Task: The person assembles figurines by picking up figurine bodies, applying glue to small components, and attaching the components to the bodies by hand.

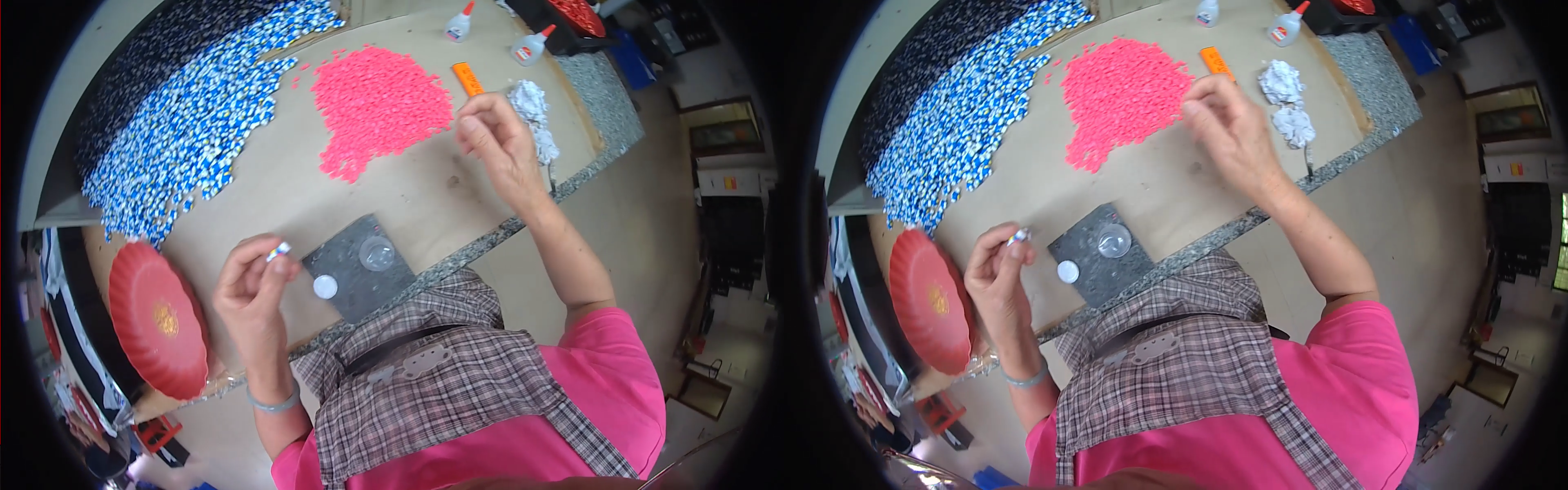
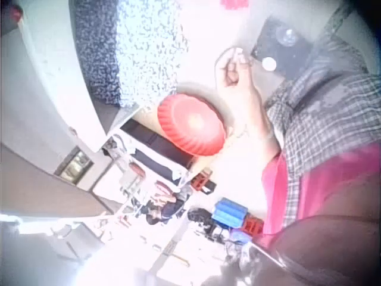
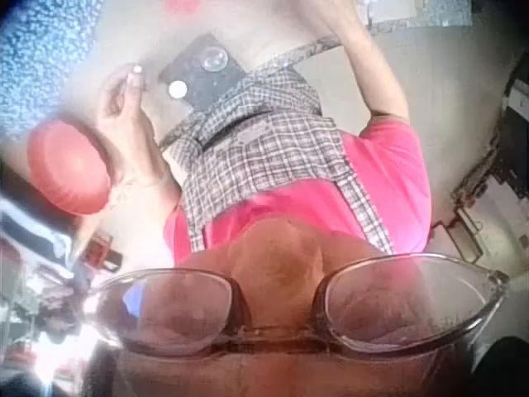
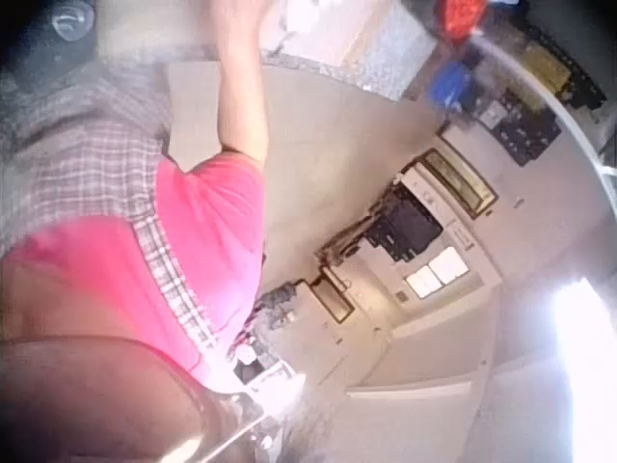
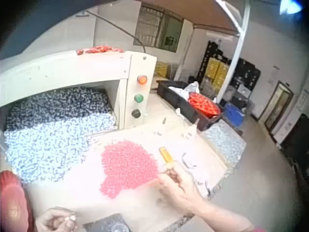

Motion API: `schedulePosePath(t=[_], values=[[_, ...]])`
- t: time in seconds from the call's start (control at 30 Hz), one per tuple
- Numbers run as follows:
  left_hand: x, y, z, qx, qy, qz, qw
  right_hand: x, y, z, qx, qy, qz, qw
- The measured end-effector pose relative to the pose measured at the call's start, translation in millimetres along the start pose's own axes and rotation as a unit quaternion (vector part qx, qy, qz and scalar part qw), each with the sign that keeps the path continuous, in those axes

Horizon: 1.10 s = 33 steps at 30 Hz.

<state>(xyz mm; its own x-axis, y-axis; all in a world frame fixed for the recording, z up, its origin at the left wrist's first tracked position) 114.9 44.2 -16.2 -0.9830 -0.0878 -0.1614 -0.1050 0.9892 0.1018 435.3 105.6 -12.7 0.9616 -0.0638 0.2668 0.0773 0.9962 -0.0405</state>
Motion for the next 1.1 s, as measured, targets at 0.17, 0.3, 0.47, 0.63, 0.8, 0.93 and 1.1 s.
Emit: schedulePosePath(t=[0.17,0.3,0.47,0.63,0.8,0.93,1.1], values=[[17,4,5,0.001,0.001,-0.008,1.0,90,15,-12,0.033,-0.276,-0.251,0.927],[22,7,9,-0.017,-0.001,-0.021,1.0,111,2,-9,0.009,-0.35,-0.288,0.892],[22,10,13,-0.016,-0.009,-0.018,1.0,106,-15,-36,-0.037,-0.425,-0.164,0.889],[17,9,11,-0.009,-0.017,0.011,1.0,108,-12,-43,-0.025,-0.456,-0.136,0.879],[19,8,14,-0.004,-0.019,0.03,0.999,124,0,-50,-0.119,-0.239,-0.108,0.958],[26,5,14,-0.003,0.002,0.022,1.0,118,9,-30,-0.081,-0.113,-0.071,0.988],[22,6,13,-0.007,-0.003,0.013,1.0,110,17,-33,-0.061,-0.148,0.027,0.987]])
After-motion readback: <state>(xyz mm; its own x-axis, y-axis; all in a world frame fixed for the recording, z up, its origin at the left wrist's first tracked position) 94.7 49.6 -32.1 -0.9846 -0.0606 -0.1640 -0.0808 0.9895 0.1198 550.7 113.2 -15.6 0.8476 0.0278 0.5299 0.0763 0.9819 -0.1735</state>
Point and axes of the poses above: each hand's wrist, its own y-axis towards the middle knuckle, its own x-axis out of the back of the hand, z = x × y, the point moved 2 cm from there along y, towards the middle knuckle, and after that the axes turned 11 degrees about -x, right-handed, at the moved point
